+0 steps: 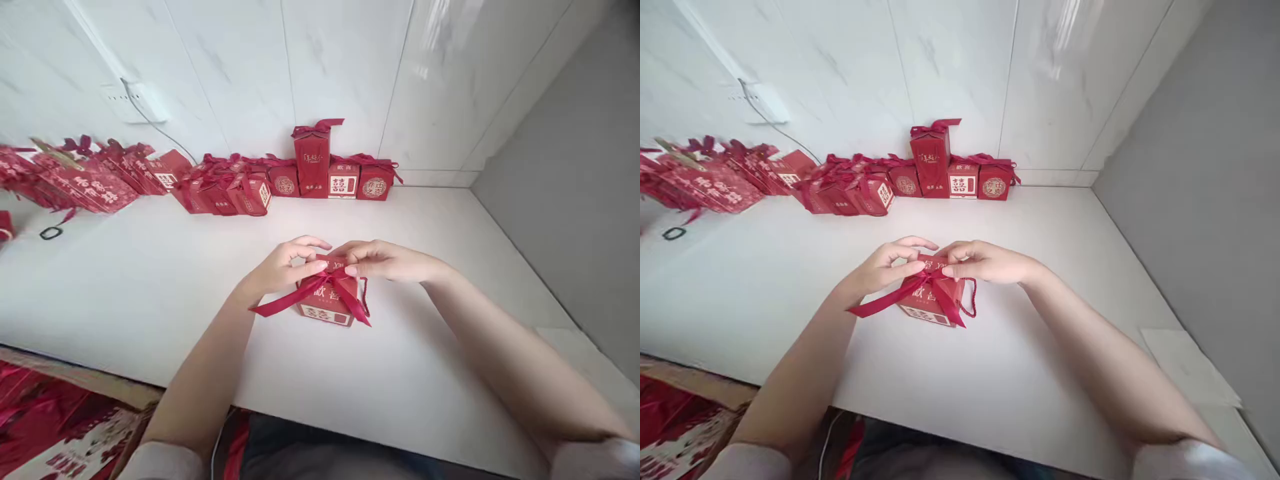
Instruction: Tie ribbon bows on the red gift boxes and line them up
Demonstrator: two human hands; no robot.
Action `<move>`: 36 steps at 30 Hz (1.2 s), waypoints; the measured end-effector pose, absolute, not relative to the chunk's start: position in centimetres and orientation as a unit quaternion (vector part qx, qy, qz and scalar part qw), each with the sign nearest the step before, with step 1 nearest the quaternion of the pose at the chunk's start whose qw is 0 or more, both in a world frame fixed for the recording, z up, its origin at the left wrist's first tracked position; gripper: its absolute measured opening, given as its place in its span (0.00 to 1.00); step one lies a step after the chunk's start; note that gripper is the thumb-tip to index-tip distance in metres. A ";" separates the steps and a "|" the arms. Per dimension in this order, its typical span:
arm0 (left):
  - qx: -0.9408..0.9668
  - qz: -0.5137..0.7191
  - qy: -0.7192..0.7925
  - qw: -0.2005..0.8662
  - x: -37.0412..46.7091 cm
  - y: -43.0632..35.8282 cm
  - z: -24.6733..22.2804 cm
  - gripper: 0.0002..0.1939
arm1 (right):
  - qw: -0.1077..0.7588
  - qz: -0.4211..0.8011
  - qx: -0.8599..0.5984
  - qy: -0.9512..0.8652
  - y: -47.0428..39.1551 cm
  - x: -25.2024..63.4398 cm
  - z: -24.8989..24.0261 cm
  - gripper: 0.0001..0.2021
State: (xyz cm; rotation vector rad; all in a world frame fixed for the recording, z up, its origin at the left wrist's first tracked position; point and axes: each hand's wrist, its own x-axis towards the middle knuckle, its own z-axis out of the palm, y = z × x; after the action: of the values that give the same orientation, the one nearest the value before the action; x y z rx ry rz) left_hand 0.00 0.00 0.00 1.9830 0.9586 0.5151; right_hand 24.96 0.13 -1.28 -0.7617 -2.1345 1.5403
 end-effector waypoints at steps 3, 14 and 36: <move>0.794 0.195 0.400 0.414 -0.1 -0.2 -0.1 0.19 | 0.194 0.547 -0.288 -0.762 0.2 25.0 -1.3 0.20; 0.798 0.141 0.409 0.420 -0.1 -0.3 0.6 0.12 | 0.188 0.568 -0.295 -0.745 0.1 25.1 -1.4 0.19; 0.776 0.146 0.403 0.463 -0.1 -0.2 0.5 0.13 | 0.163 0.561 -0.312 -0.749 0.1 25.6 -1.3 0.18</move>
State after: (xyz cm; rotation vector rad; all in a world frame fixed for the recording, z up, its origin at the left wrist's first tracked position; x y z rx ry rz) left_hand -0.12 -0.19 0.51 1.9068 0.9897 0.3579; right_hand 25.59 0.10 -1.30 -0.8895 -2.1362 1.6012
